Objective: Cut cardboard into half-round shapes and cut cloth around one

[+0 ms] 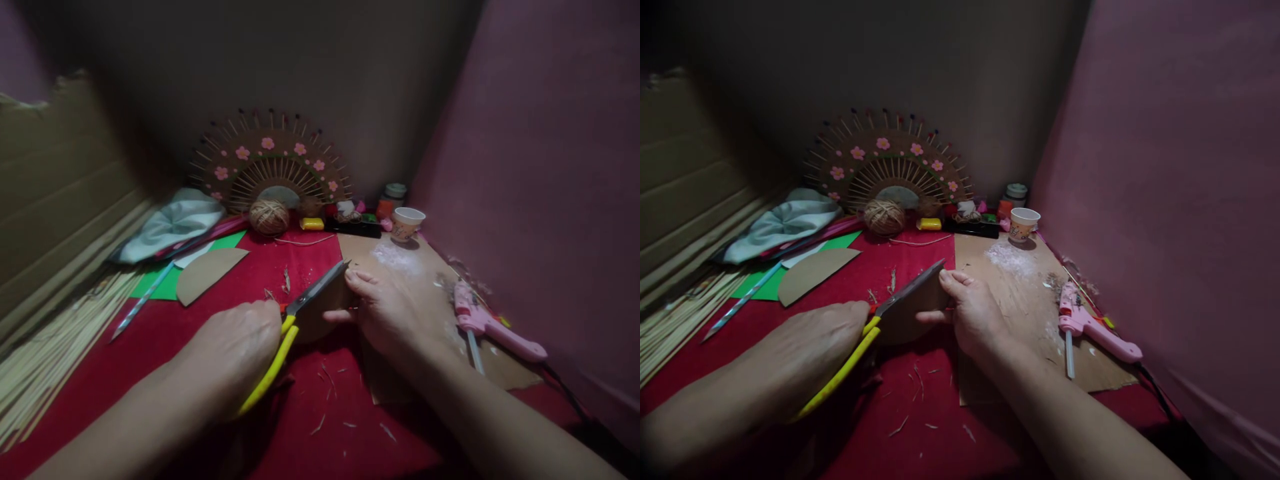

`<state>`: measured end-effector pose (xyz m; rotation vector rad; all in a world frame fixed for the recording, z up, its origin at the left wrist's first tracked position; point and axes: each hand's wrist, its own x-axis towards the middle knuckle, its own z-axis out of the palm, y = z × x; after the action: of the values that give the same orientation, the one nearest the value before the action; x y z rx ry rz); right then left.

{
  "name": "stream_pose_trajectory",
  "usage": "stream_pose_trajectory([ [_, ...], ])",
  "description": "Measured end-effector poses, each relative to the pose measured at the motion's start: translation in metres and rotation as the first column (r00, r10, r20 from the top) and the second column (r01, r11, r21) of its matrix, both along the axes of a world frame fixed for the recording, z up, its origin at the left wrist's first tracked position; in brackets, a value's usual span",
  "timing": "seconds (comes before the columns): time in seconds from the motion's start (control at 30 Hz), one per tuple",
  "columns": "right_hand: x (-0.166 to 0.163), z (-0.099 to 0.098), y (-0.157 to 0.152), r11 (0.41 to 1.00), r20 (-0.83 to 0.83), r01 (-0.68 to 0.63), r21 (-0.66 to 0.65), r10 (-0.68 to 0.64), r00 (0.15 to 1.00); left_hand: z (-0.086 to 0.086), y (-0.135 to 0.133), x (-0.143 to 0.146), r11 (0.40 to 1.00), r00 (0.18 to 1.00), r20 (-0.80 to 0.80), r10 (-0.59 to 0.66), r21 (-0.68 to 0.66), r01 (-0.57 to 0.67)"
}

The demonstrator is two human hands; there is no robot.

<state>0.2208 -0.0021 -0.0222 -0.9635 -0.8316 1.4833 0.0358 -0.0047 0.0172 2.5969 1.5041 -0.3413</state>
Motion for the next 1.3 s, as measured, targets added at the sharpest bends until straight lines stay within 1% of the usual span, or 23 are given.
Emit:
stream_pose_trajectory([
  [0.07,0.0,0.0,0.0,1.0,-0.02,0.009,0.018,-0.009,1.0,0.0,0.0,0.0,1.0,1.0,0.01,0.023,0.009,-0.023],
  [0.2,0.004,0.004,0.002,0.994,-0.028,0.098,0.049,-0.097,0.995,0.002,-0.001,-0.005,0.998,0.998,0.051,0.04,0.042,-0.042],
  [0.33,0.008,0.006,0.004,0.989,-0.027,0.14,0.043,-0.139,0.99,-0.001,0.001,-0.009,0.998,0.997,0.058,0.059,0.02,-0.06],
  [0.43,0.008,0.005,0.004,0.99,-0.043,0.133,0.048,-0.131,0.99,-0.005,0.002,-0.006,0.999,0.998,0.048,0.036,0.033,-0.038],
  [0.5,0.007,0.003,0.004,0.993,-0.055,0.108,0.042,-0.106,0.993,-0.006,0.002,-0.001,0.997,0.998,0.037,0.054,0.062,-0.056],
  [0.57,0.005,0.002,0.003,0.997,-0.054,0.071,0.035,-0.069,0.996,-0.005,0.002,0.002,0.993,0.997,0.023,0.073,0.087,-0.074],
  [0.67,0.004,0.001,0.002,0.999,-0.034,0.037,0.033,-0.036,0.999,-0.002,0.001,0.004,0.995,0.998,-0.006,0.055,0.08,-0.055],
  [0.8,0.004,0.001,0.001,0.999,-0.002,0.037,0.027,-0.037,0.999,0.0,0.0,0.002,0.998,0.999,-0.02,0.036,0.053,-0.035],
  [1.0,0.006,-0.001,0.003,0.998,-0.03,0.043,0.043,-0.042,0.999,-0.003,0.0,0.0,0.997,0.998,-0.008,0.057,0.051,-0.056],
  [1.13,0.005,-0.001,0.003,0.999,-0.019,0.046,0.017,-0.045,0.999,-0.003,0.001,0.002,0.995,0.998,-0.053,0.037,0.092,-0.032],
  [1.3,0.005,-0.002,0.003,0.999,-0.022,0.039,0.005,-0.039,0.999,-0.007,0.002,0.003,0.993,0.998,-0.064,0.022,0.119,-0.014],
])
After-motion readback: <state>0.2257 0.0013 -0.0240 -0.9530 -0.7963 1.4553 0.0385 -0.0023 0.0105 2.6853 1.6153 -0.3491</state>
